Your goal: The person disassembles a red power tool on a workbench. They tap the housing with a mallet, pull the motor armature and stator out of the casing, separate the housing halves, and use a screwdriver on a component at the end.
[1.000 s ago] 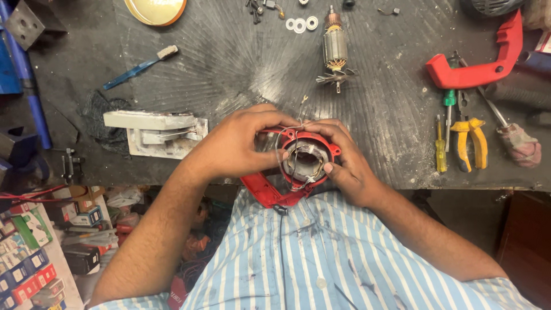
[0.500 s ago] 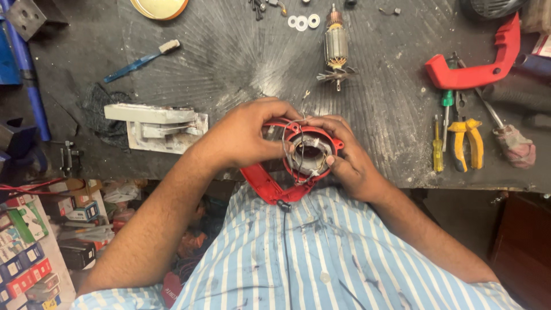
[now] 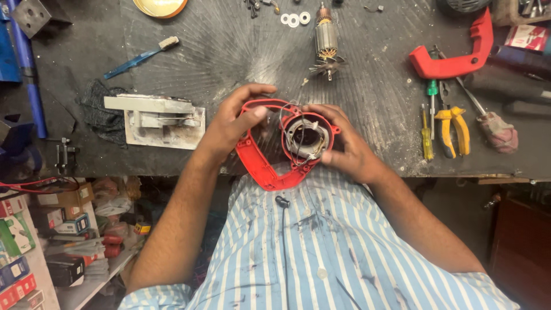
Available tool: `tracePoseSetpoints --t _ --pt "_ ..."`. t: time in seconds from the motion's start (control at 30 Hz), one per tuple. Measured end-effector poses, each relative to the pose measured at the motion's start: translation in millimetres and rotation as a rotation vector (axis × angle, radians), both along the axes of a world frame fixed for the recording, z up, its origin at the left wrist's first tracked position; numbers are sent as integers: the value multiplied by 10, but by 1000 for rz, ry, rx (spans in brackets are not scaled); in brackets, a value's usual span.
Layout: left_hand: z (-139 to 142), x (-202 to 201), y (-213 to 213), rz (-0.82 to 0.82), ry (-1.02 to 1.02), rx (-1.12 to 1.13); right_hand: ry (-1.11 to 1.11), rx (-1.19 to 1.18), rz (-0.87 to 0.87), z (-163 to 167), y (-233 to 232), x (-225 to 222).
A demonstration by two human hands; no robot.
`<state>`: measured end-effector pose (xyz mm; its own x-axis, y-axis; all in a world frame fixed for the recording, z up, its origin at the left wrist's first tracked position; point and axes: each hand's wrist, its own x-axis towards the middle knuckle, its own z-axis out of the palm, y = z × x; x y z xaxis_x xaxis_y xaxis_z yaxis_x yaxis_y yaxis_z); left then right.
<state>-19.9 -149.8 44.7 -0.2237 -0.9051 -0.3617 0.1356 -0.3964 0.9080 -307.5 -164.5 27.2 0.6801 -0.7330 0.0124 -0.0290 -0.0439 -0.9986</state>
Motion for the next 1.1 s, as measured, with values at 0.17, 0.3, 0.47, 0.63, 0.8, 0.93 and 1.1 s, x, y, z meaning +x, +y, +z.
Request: tracePoseSetpoints --t 0.17,0.3,0.47,0.63,0.8,0.93,1.1 --pt "-216 20 512 192 208 -83 143 -110 22 -75 18 -205" --pt "-286 -135 653 118 74 -231 144 -293 81 -244 -166 -194" --pt "-399 -292 294 206 -147 -214 74 -60 115 -386 -314 -87" --pt "-525 -234 -88 277 -300 -236 151 -18 140 -411 -268 -52" --pt "-671 -284 11 387 -296 -471 95 -39 -173 -490 143 149" --pt "-815 -232 315 451 -91 -345 123 -129 -428 -193 390 299" --pt "-934 -100 476 337 -85 -369 -269 -586 -491 620 357 241"
